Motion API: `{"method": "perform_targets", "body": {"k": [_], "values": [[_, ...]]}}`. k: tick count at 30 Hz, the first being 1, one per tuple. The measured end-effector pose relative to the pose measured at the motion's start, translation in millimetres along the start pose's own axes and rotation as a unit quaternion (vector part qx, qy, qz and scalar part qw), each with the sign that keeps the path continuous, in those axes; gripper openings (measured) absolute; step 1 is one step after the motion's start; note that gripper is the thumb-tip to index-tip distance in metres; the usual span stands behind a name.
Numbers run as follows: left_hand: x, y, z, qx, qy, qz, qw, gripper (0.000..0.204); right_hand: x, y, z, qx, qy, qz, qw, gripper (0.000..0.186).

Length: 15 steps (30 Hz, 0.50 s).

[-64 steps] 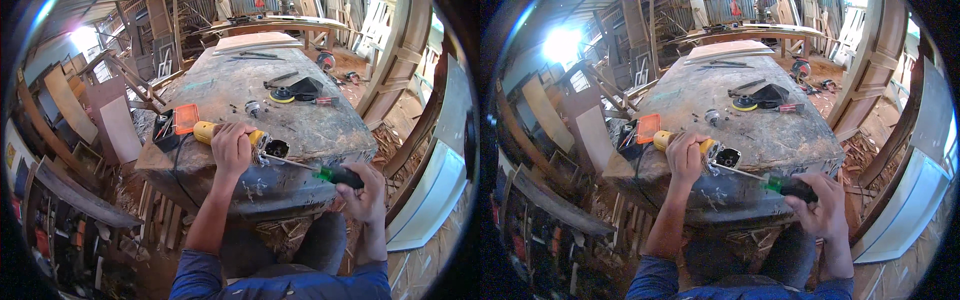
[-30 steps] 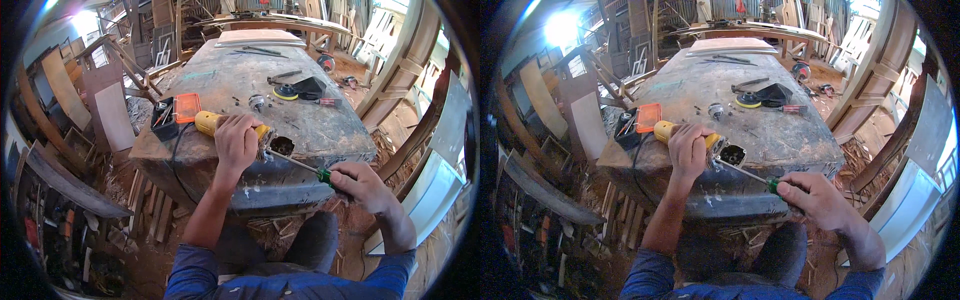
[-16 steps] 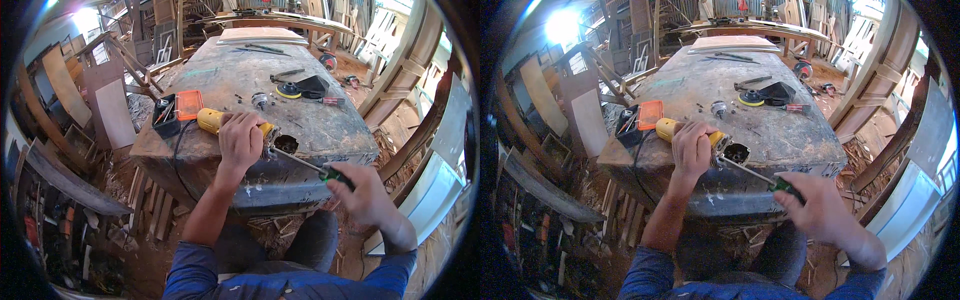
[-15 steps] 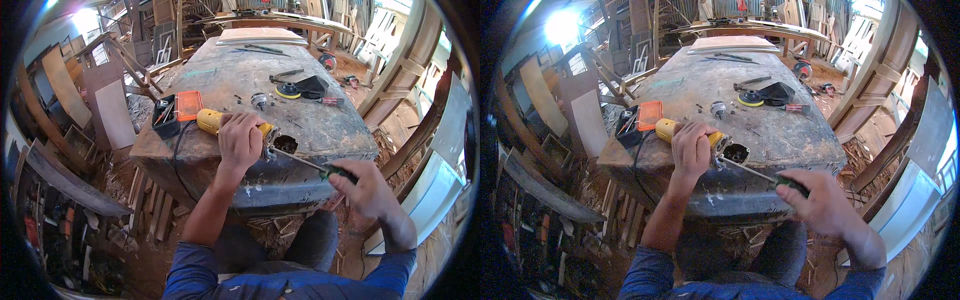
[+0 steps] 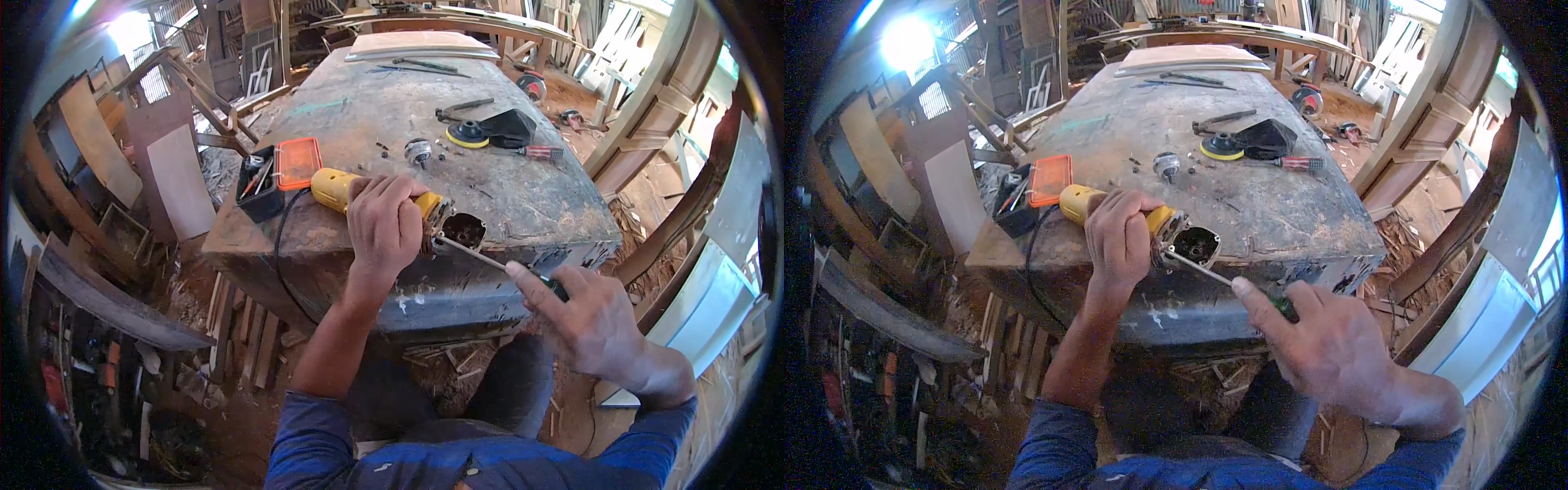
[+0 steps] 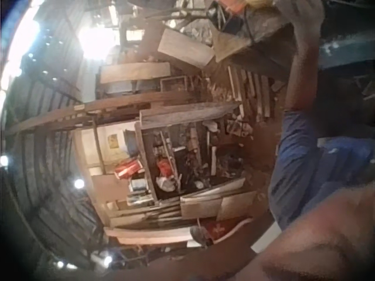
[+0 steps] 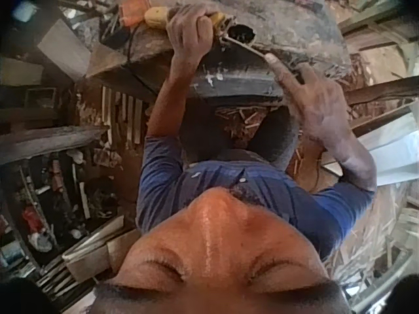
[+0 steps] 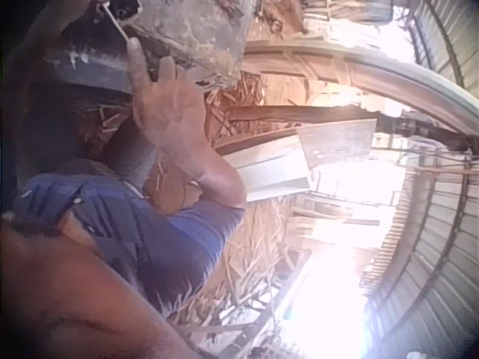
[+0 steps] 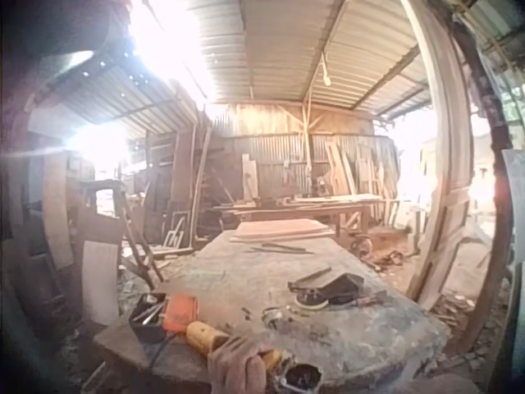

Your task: The person reassembles an angle grinder by inserting the motor rotor into the tool housing, attaching the front gear casing, and probing the internal components using a screwdriver.

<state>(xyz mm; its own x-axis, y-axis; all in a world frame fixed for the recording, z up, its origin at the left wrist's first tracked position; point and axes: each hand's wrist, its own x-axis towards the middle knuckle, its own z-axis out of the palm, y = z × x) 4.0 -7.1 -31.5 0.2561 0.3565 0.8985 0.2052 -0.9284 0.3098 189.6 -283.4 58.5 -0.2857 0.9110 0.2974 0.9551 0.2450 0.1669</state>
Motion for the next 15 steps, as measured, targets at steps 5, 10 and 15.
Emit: {"method": "perform_targets", "body": {"k": [5,10,15], "values": [[-1,1,-1,-0.006,0.007,0.005,1.000,0.015,3,11,13,0.005,0.005,-0.002,1.000,0.069],[0,1,-2,-0.012,0.000,0.002,1.000,0.018,9,7,6,-0.040,0.002,-0.004,0.999,0.061],[0,2,-3,-0.008,-0.012,-0.005,1.000,0.023,17,15,13,0.186,0.014,0.075,0.980,0.049]]}}
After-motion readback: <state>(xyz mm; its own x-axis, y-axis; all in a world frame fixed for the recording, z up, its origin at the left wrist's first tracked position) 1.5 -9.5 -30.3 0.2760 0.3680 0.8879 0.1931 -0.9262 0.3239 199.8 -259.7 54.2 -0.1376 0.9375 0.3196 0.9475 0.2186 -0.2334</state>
